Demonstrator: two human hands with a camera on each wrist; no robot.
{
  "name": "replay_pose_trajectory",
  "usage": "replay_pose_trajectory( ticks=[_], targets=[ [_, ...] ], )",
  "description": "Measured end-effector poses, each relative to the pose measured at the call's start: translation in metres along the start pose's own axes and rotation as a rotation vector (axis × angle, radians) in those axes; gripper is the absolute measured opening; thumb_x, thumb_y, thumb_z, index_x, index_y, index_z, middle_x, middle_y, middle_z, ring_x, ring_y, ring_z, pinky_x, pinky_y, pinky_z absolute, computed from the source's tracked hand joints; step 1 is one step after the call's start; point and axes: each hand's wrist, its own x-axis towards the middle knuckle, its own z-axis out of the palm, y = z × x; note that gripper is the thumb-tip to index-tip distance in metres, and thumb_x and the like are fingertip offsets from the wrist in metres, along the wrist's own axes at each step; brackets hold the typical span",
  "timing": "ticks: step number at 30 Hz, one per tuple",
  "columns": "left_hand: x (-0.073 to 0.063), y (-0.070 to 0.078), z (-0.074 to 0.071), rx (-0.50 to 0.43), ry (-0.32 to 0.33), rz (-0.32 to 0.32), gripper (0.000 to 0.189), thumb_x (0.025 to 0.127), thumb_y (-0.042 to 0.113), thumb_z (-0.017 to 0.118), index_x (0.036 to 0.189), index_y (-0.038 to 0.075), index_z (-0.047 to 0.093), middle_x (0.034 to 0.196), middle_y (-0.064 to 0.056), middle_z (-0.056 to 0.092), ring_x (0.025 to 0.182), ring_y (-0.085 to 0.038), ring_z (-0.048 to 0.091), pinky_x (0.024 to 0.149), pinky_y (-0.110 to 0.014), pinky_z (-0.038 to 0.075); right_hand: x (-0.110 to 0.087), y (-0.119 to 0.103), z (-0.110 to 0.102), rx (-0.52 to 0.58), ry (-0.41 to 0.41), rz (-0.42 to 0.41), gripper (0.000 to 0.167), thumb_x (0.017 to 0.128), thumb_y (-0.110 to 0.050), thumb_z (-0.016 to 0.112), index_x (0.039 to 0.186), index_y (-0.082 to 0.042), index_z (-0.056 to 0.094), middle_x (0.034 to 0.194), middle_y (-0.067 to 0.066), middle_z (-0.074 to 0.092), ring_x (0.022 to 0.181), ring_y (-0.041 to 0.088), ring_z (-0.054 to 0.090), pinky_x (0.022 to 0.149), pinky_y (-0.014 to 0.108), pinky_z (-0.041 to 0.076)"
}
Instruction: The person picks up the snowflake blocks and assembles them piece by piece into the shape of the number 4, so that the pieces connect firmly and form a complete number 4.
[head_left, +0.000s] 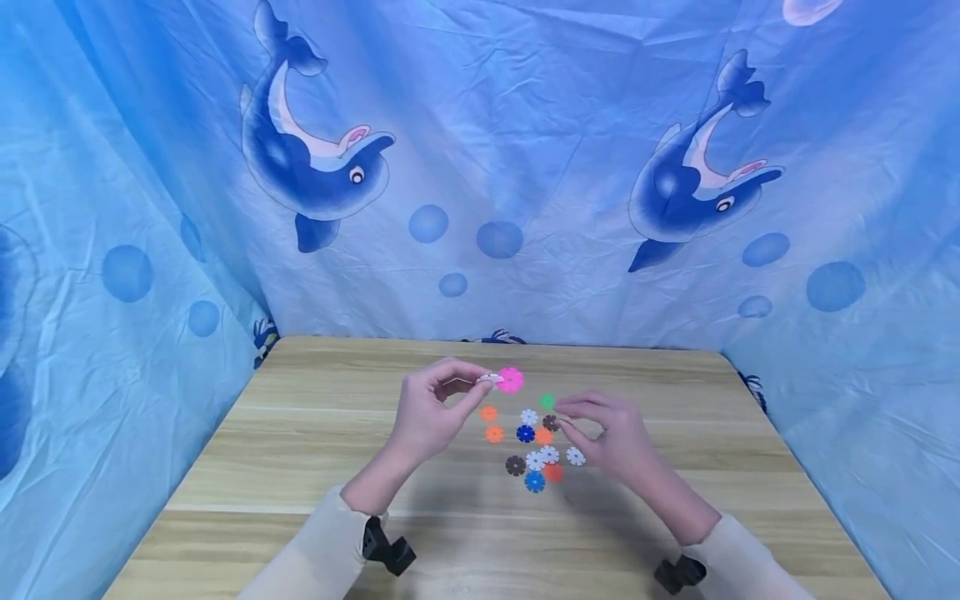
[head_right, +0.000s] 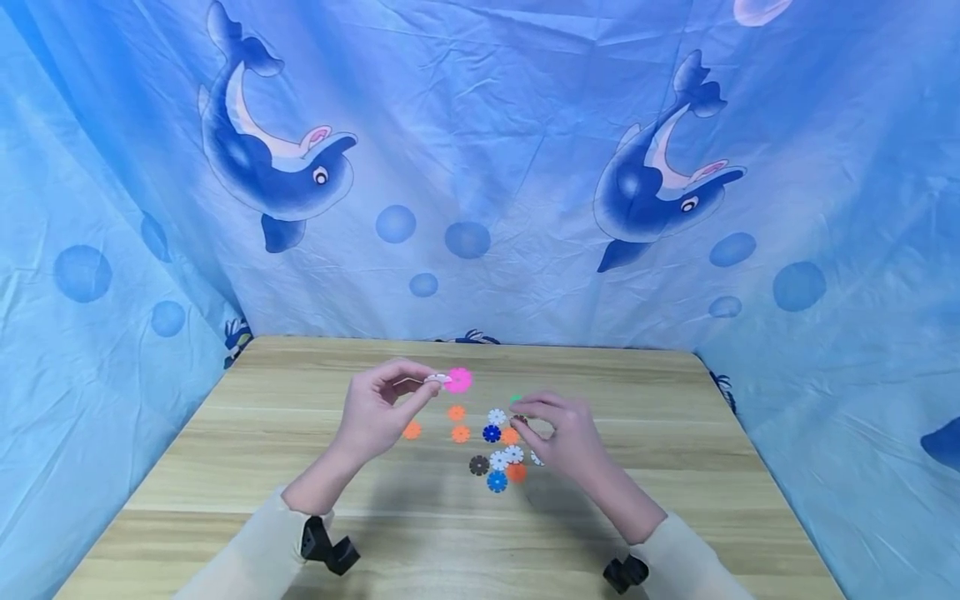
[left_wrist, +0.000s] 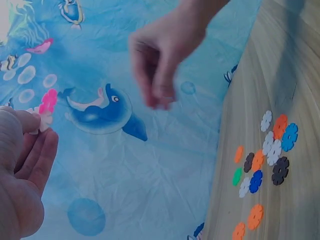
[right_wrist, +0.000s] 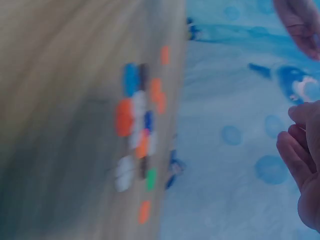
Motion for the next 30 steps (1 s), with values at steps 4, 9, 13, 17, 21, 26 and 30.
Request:
replay_pose_trajectory(
  ticks=[4,9,13,17,21,26,30],
  targets=[
    [0.0,0.0,-0.001,-0.007,-0.002,-0.003,0.01,0.093,0.0,0.08,0.103,0.001,0.079,0.101,-0.015,0.079,0.09,-0.007,0.076,0.084,-0.028,0.067,-0.018,0.006,0.003,0.014,-0.145,0.118,0.025,0.081,-0.001,0.089,0.103,-0.011,0.083,0.095,0.007,0.082,0.076,0.011,0.077,0.066,0.023,0.065],
    [0.0,-0.001,-0.001,-0.012,-0.011,-0.004,0.011,0.092,-0.003,0.079,0.102,0.001,0.079,0.101,-0.015,0.079,0.09,-0.003,0.075,0.084,-0.028,0.067,-0.036,0.007,0.012,0.016,-0.316,0.236,0.02,0.087,-0.008,0.087,0.107,-0.01,0.082,0.1,0.006,0.082,0.079,0.009,0.075,0.069,0.027,0.066],
    [0.0,-0.003,-0.001,-0.008,-0.017,0.006,0.011,0.092,-0.002,0.079,0.103,0.002,0.079,0.1,-0.015,0.079,0.091,-0.005,0.075,0.084,-0.028,0.067,-0.047,0.009,0.021,0.016,-0.371,0.23,0.02,0.086,-0.005,0.085,0.106,-0.009,0.082,0.104,0.005,0.082,0.086,0.016,0.078,0.073,0.025,0.066],
    [-0.001,-0.004,-0.001,0.0,-0.023,0.009,0.01,0.093,0.001,0.08,0.103,0.003,0.08,0.1,-0.014,0.08,0.089,-0.012,0.077,0.083,-0.029,0.068,-0.056,0.01,0.029,0.026,-0.4,0.208,0.021,0.084,-0.003,0.086,0.103,-0.007,0.082,0.103,0.005,0.081,0.09,0.02,0.078,0.076,0.029,0.068],
    [-0.002,-0.005,0.0,0.003,-0.036,0.004,0.01,0.093,0.002,0.08,0.103,0.003,0.08,0.101,-0.014,0.08,0.088,-0.015,0.078,0.082,-0.031,0.068,-0.062,0.011,0.033,0.042,-0.457,0.245,0.02,0.084,-0.003,0.086,0.103,-0.007,0.082,0.102,0.006,0.08,0.089,0.021,0.077,0.077,0.033,0.068],
    [-0.003,-0.007,-0.001,0.011,-0.044,-0.006,0.011,0.093,0.002,0.08,0.104,0.004,0.08,0.101,-0.012,0.08,0.087,-0.014,0.078,0.082,-0.032,0.068,-0.065,0.012,0.036,-0.007,-0.559,0.325,0.021,0.086,-0.013,0.087,0.106,-0.013,0.082,0.105,0.0,0.08,0.097,0.015,0.075,0.086,0.033,0.067],
    [-0.004,-0.008,-0.001,0.025,-0.052,-0.014,0.011,0.093,0.004,0.081,0.104,0.005,0.08,0.101,-0.011,0.081,0.086,-0.013,0.078,0.082,-0.031,0.068,-0.066,0.01,0.04,-0.043,-0.618,0.359,0.02,0.089,-0.018,0.086,0.108,-0.016,0.082,0.105,-0.002,0.079,0.096,0.01,0.073,0.086,0.031,0.066]
  ],
)
